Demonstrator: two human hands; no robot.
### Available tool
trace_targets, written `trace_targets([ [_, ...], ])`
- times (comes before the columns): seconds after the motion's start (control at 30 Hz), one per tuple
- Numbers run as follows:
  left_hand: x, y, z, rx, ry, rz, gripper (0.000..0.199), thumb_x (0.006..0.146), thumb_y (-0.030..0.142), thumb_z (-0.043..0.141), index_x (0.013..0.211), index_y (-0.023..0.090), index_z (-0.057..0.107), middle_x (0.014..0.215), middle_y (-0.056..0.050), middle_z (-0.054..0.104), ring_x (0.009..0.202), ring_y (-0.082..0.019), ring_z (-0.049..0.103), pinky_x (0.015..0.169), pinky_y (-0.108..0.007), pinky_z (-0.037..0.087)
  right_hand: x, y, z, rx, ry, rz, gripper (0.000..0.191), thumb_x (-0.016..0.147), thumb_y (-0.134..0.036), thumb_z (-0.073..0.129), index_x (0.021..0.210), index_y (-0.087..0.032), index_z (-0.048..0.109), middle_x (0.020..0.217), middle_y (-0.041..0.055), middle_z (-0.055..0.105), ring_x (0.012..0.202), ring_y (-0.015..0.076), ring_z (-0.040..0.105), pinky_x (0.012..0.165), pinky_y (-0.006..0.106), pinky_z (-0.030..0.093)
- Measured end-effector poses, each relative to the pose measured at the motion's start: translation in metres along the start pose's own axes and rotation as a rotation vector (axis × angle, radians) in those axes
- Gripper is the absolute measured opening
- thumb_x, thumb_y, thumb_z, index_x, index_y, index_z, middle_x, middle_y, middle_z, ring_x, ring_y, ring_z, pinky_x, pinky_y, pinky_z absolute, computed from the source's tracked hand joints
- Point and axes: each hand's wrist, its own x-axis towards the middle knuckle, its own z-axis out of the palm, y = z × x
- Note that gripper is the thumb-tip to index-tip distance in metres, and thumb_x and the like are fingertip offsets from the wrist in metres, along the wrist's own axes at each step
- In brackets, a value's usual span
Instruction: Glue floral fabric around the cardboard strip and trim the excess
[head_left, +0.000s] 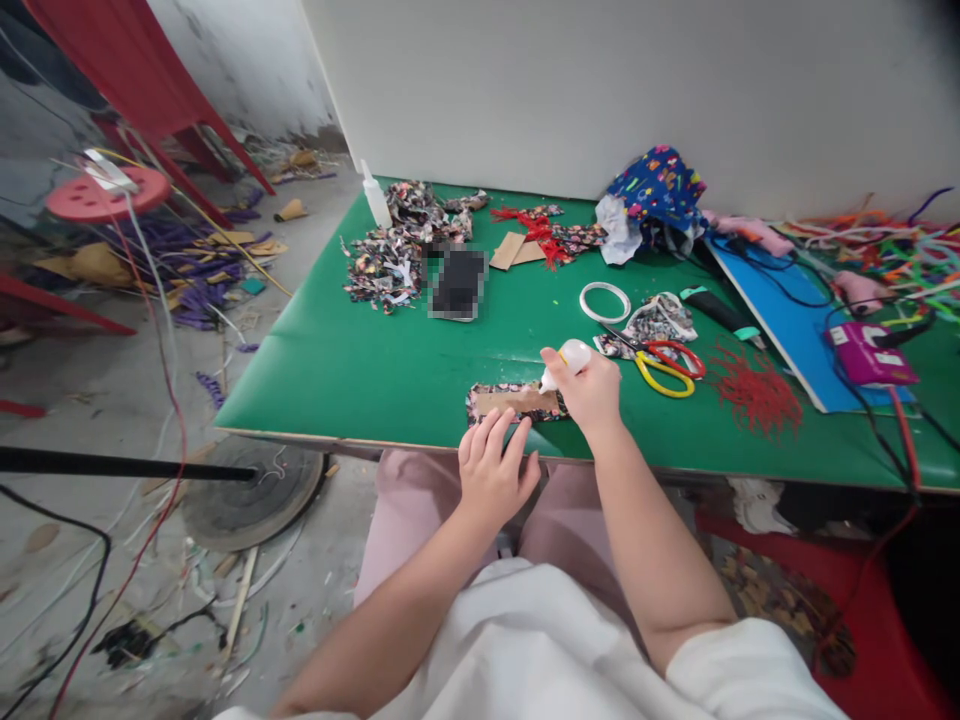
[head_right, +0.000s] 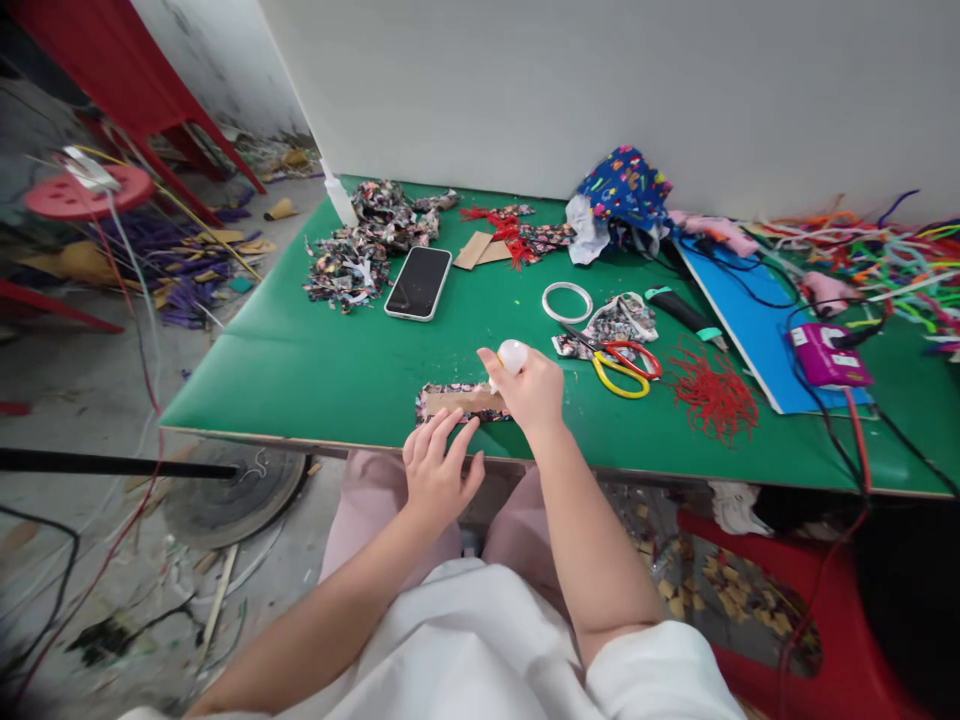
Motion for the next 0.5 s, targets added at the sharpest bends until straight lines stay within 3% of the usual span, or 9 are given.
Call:
trace_targets([
  [0.27,0.000,0.000,0.000,-0.010,0.006,-0.001,0.037,0.077,0.030,0.055,0.113,0.021,0.058,0.120,-0.008,0.058,0.115,-0.024,0.047,0.098,-0.039,0.029,-0.001,0.014,-0.011,-0.021,0.017,0.057,0.045,0.075,-0.055,0.048,0.049,-0.019,0.045,0.047,-0.0019,0.047,0.047,0.0108,0.043,0.049,0.024,0.031],
  [0.5,0.000,0.000,0.000,-0.011,-0.005,-0.002,0.038,0.077,0.029,0.054,0.114,0.021,0.057,0.120,-0.008,0.057,0.115,-0.025,0.047,0.098,-0.039,0.028,-0.001,0.001,-0.002,-0.025,0.005,0.023,0.045,0.075,-0.056,0.049,0.049,-0.019,0.043,0.046,-0.0024,0.046,0.045,0.0096,0.040,0.048,0.024,0.029],
])
